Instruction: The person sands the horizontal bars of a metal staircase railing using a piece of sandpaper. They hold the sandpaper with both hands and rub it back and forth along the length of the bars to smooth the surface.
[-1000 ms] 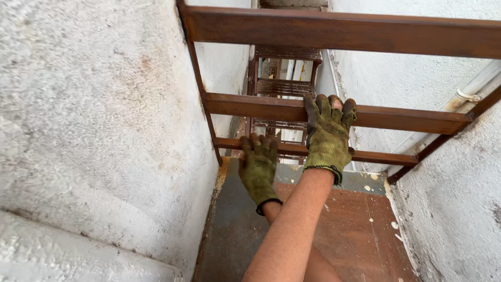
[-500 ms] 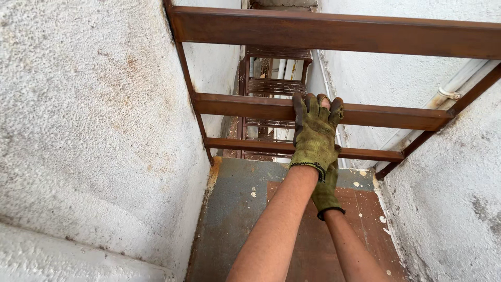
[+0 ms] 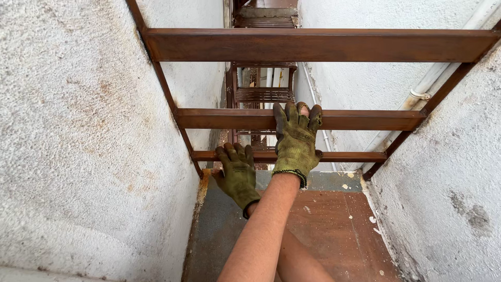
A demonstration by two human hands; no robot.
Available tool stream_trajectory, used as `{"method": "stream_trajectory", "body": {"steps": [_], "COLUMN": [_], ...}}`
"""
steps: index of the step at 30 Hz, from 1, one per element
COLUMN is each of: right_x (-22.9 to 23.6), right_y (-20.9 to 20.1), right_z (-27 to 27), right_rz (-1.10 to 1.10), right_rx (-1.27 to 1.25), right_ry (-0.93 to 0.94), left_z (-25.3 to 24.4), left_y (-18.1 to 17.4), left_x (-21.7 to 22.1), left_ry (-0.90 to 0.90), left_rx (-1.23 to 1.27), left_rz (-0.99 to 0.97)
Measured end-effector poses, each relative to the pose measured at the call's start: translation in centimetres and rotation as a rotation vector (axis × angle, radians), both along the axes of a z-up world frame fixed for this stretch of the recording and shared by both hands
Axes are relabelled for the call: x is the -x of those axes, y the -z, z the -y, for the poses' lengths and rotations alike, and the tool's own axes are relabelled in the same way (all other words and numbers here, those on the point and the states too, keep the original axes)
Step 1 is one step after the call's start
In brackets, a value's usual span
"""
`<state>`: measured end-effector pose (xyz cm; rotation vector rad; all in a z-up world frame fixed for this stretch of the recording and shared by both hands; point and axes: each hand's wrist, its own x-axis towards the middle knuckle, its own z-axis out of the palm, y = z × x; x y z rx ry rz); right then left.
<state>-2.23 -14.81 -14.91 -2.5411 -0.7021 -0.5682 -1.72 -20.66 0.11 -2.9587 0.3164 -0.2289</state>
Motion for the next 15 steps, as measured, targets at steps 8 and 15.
{"method": "stream_trajectory", "body": {"steps": [8,15], "right_x": [0.5,-0.9], "right_y": [-0.9,-1.3], "right_z": [9.2,14.4], "right_rz": [-0.233,-0.285], "right_rx": [0.154,0.289], "right_ry": [0.238,0.542], "left_z": [-0.2,0.4], "left_y": [0.2,-0.1], "left_x": [0.1,0.0], "left_ry": [0.019,0.012], "left_rx": [0.001,-0.002], "left_rz": [0.019,-0.009]}}
